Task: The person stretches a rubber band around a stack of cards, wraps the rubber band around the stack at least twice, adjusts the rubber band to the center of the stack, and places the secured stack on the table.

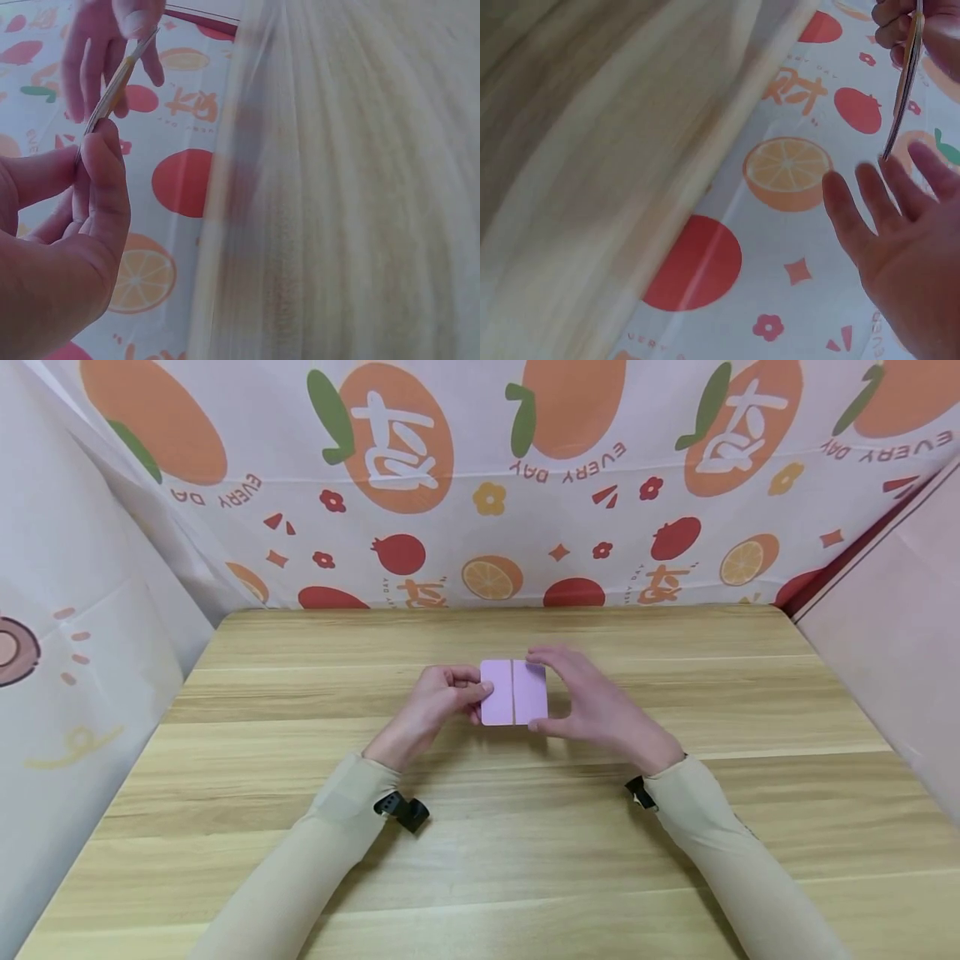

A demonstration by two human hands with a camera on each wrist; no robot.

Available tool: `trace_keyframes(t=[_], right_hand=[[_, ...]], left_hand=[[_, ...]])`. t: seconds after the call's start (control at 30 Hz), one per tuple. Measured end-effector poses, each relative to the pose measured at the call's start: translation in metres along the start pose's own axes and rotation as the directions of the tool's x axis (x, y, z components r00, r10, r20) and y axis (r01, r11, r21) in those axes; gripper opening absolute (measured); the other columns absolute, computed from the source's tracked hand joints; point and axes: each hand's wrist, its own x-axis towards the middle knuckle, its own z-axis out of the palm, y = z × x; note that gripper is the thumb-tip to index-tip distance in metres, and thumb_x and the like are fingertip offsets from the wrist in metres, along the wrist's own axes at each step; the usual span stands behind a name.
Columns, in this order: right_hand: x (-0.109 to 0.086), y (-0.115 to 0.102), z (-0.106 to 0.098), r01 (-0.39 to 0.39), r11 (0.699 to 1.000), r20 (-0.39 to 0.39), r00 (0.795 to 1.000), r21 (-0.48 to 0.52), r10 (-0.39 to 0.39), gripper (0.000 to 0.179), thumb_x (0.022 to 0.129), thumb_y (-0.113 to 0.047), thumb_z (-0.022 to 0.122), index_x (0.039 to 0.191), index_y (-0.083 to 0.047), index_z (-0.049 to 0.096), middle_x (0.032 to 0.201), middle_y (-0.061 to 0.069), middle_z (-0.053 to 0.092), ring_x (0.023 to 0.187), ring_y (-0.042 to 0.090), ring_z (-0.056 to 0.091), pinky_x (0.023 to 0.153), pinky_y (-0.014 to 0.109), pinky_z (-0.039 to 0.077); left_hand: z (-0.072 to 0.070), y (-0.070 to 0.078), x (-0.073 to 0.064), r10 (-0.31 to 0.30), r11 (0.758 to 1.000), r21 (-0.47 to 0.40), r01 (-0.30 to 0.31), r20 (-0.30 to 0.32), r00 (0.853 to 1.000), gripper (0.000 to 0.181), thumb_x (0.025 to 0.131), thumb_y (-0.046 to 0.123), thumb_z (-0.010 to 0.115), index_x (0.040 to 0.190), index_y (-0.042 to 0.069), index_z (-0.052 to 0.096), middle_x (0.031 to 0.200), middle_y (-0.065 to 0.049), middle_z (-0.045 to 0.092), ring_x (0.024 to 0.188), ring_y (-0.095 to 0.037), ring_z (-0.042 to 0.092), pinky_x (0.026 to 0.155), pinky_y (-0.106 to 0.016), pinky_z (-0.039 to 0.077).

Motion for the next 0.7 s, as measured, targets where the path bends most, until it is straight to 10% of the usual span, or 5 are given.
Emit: trace_keyframes(t=[0.33,0.47,0.53,0.7], right_hand=[[-0.004,0.003,0.003,0.021,0.995,0.028,0.999,-0.1,-0.018,0.079,0.077,-0.032,0.086,0.143,-0.012,0.047,0.149,0.001,0.04,0.135,0.019,0.037,0.106,0.041,0.04],[-0.004,0.002,0.001,0.039,0.993,-0.007,0.999,-0.112,-0.04,0.077,0.076,-0.028,0.087,0.14,-0.007,0.049,0.146,0.006,0.043,0.132,0.023,0.04,0.105,0.043,0.041],[-0.004,0.002,0.001,0.037,0.993,-0.014,0.999,-0.115,-0.039,0.077,0.076,-0.028,0.087,0.139,-0.006,0.05,0.145,0.006,0.045,0.131,0.024,0.041,0.105,0.043,0.041],[-0.005,0.004,0.001,0.01,0.993,0.007,1.0,-0.116,-0.009,0.076,0.076,-0.03,0.086,0.14,-0.008,0.05,0.145,0.005,0.044,0.131,0.022,0.041,0.105,0.043,0.041]], left_hand=[[0.0,-0.009,0.006,0.019,1.0,-0.016,-0.019,0.025,1.0,0.014,0.092,0.004,0.066,0.097,-0.009,0.064,0.07,-0.007,0.063,0.056,-0.014,0.057,0.054,-0.025,0.05],[-0.002,0.005,0.002,0.093,0.97,0.222,-0.098,0.032,0.995,0.017,0.093,0.011,0.068,0.1,-0.005,0.067,0.073,-0.008,0.065,0.062,-0.018,0.06,0.058,-0.029,0.053],[-0.007,0.009,0.001,0.193,0.888,0.419,-0.19,0.038,0.981,0.023,0.091,0.016,0.072,0.107,0.001,0.067,0.081,-0.007,0.066,0.072,-0.02,0.062,0.064,-0.033,0.053],[-0.012,0.017,-0.004,0.32,0.572,0.728,-0.378,0.227,0.92,0.056,0.081,0.02,0.083,0.129,0.009,0.056,0.131,-0.009,0.056,0.119,-0.027,0.054,0.095,-0.044,0.048]])
